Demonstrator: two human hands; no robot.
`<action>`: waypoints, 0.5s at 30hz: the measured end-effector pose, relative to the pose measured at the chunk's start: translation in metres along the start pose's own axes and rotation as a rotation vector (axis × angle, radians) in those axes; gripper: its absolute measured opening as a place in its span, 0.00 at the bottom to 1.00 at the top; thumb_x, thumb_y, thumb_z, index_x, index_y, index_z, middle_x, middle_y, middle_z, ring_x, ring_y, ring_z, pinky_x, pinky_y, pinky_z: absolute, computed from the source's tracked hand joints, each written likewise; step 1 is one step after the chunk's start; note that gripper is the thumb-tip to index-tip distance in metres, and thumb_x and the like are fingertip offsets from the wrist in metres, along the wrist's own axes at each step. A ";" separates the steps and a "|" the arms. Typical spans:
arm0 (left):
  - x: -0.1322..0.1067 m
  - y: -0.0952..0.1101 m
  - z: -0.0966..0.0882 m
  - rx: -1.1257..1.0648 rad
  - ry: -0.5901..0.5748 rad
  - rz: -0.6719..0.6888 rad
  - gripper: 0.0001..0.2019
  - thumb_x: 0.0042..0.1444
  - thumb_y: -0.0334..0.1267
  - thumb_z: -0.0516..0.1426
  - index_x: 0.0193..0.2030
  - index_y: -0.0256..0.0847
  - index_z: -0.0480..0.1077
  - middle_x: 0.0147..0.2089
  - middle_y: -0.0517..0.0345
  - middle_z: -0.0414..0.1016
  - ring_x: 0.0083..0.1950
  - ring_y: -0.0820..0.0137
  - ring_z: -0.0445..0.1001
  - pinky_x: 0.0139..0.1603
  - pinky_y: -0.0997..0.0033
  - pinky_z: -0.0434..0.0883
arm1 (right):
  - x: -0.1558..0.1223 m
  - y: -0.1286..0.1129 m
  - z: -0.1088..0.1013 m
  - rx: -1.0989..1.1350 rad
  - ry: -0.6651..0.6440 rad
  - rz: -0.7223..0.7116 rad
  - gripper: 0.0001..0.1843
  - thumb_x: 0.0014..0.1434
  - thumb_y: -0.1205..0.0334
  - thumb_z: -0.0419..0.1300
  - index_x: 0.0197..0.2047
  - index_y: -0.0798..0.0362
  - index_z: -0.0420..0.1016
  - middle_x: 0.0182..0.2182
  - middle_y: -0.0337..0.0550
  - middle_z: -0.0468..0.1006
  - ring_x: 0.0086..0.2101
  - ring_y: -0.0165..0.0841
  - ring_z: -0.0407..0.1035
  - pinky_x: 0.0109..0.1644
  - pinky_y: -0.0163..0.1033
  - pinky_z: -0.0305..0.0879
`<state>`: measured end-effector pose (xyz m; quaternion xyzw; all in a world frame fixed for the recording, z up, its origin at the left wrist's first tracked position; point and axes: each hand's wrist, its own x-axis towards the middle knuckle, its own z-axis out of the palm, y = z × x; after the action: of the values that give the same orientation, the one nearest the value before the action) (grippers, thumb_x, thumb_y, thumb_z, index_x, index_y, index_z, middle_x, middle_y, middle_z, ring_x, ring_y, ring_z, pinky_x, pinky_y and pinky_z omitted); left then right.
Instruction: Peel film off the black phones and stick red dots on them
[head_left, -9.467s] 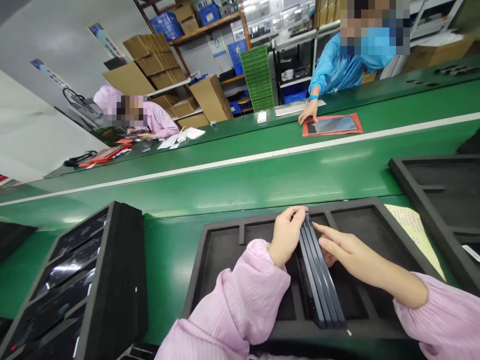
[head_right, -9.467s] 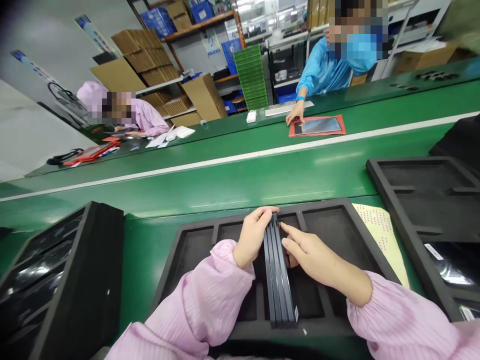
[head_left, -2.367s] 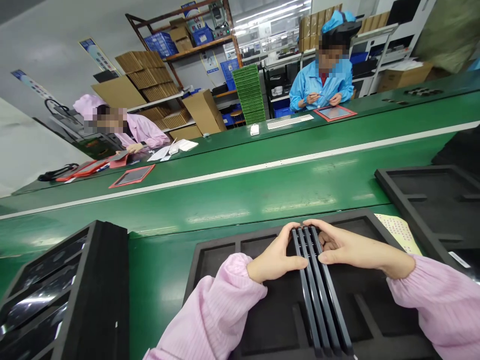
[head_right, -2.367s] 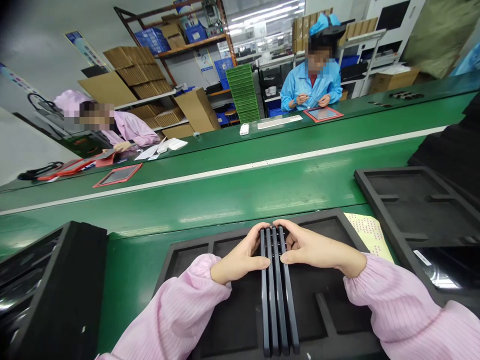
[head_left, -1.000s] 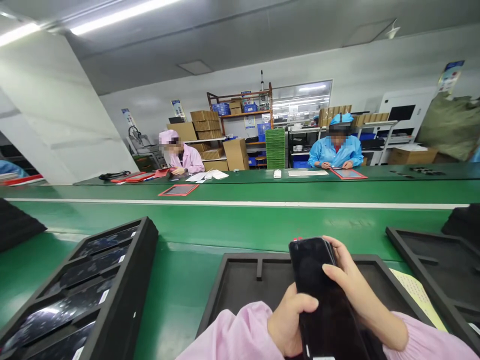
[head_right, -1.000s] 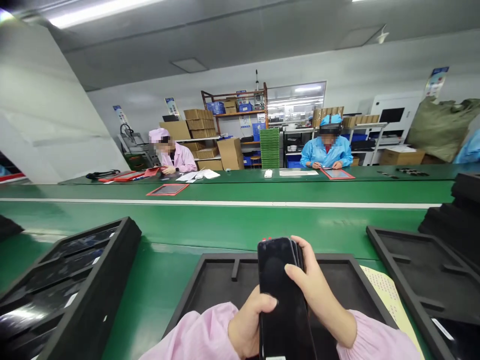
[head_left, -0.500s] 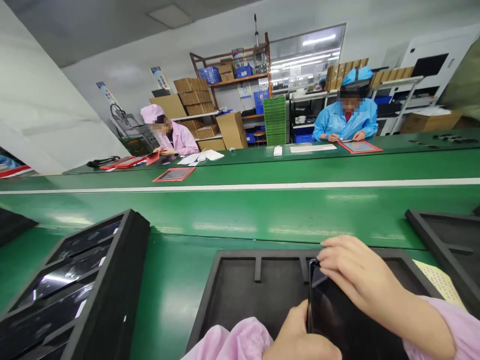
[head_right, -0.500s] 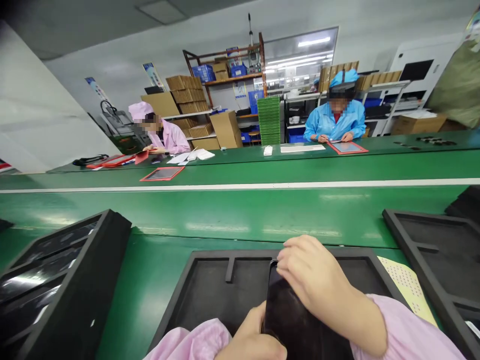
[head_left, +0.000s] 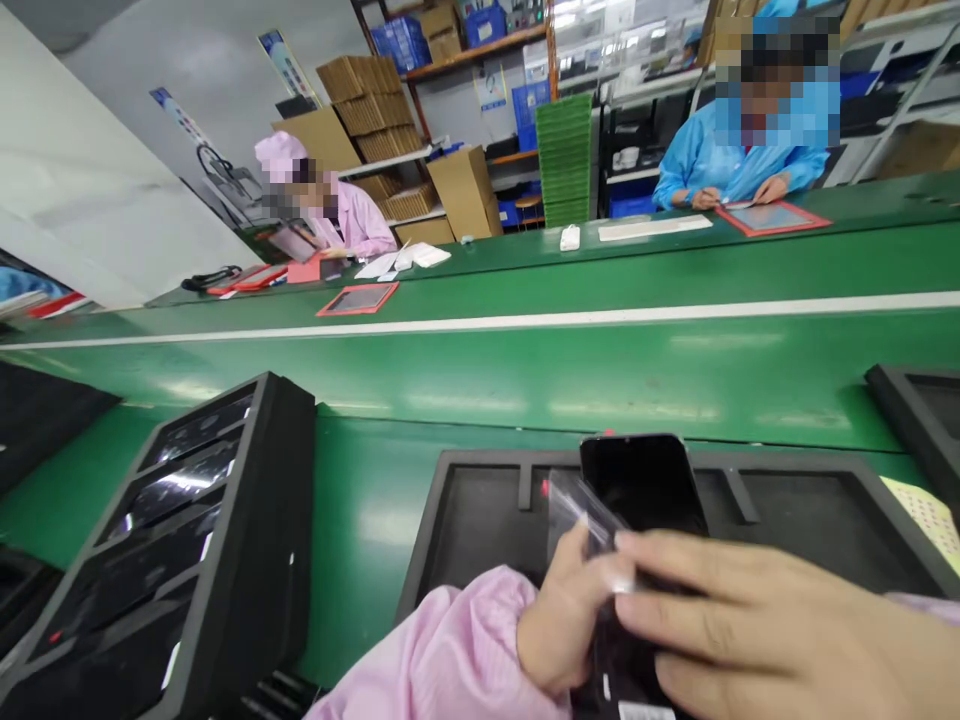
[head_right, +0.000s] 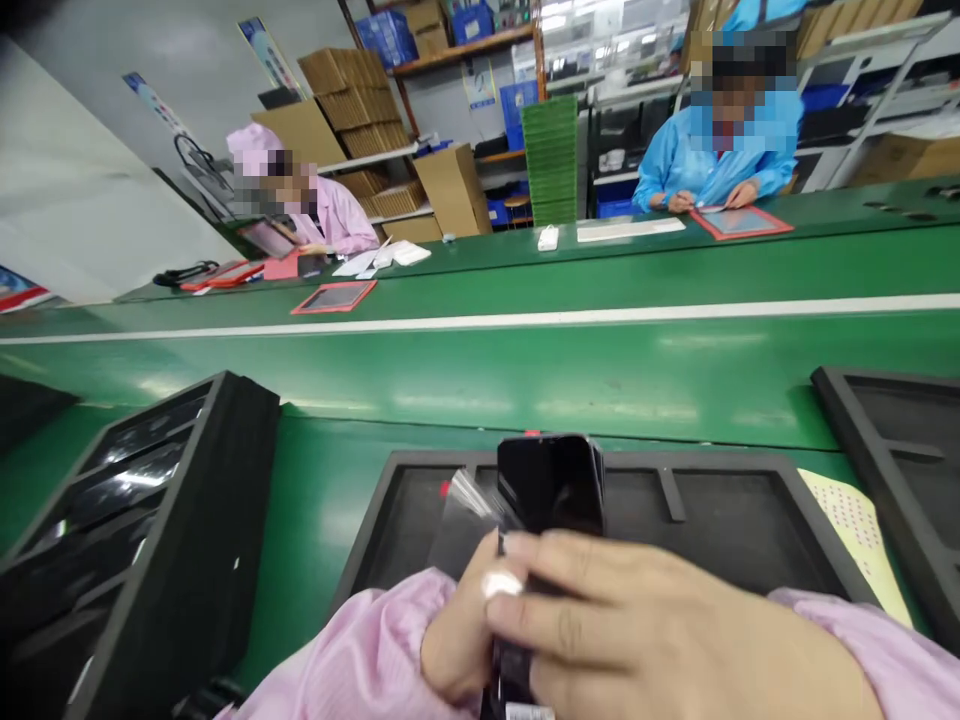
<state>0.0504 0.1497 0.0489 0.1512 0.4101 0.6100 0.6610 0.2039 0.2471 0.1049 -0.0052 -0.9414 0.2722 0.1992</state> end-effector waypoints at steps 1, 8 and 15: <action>0.001 -0.001 0.001 -0.026 0.017 0.008 0.18 0.40 0.45 0.65 0.38 0.39 0.72 0.34 0.56 0.75 0.39 0.63 0.73 0.43 0.66 0.66 | -0.001 0.004 0.000 -0.028 0.009 -0.025 0.22 0.58 0.67 0.54 0.52 0.35 0.71 0.50 0.33 0.72 0.54 0.35 0.63 0.59 0.38 0.61; 0.008 -0.005 0.000 -0.073 0.079 -0.063 0.16 0.41 0.42 0.62 0.37 0.37 0.71 0.30 0.59 0.72 0.35 0.67 0.70 0.39 0.69 0.63 | 0.007 0.036 0.008 -0.299 0.229 0.008 0.11 0.62 0.61 0.55 0.29 0.48 0.73 0.49 0.46 0.70 0.52 0.45 0.61 0.50 0.53 0.62; 0.009 -0.005 0.000 -0.119 0.096 -0.093 0.19 0.38 0.41 0.62 0.39 0.39 0.70 0.35 0.58 0.74 0.43 0.62 0.71 0.47 0.64 0.64 | 0.014 0.037 0.020 -0.259 0.399 0.228 0.20 0.64 0.55 0.50 0.22 0.50 0.67 0.37 0.46 0.70 0.43 0.41 0.65 0.44 0.48 0.63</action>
<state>0.0533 0.1573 0.0423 0.0630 0.4110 0.6086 0.6758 0.1801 0.2702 0.0759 -0.1904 -0.9038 0.1636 0.3464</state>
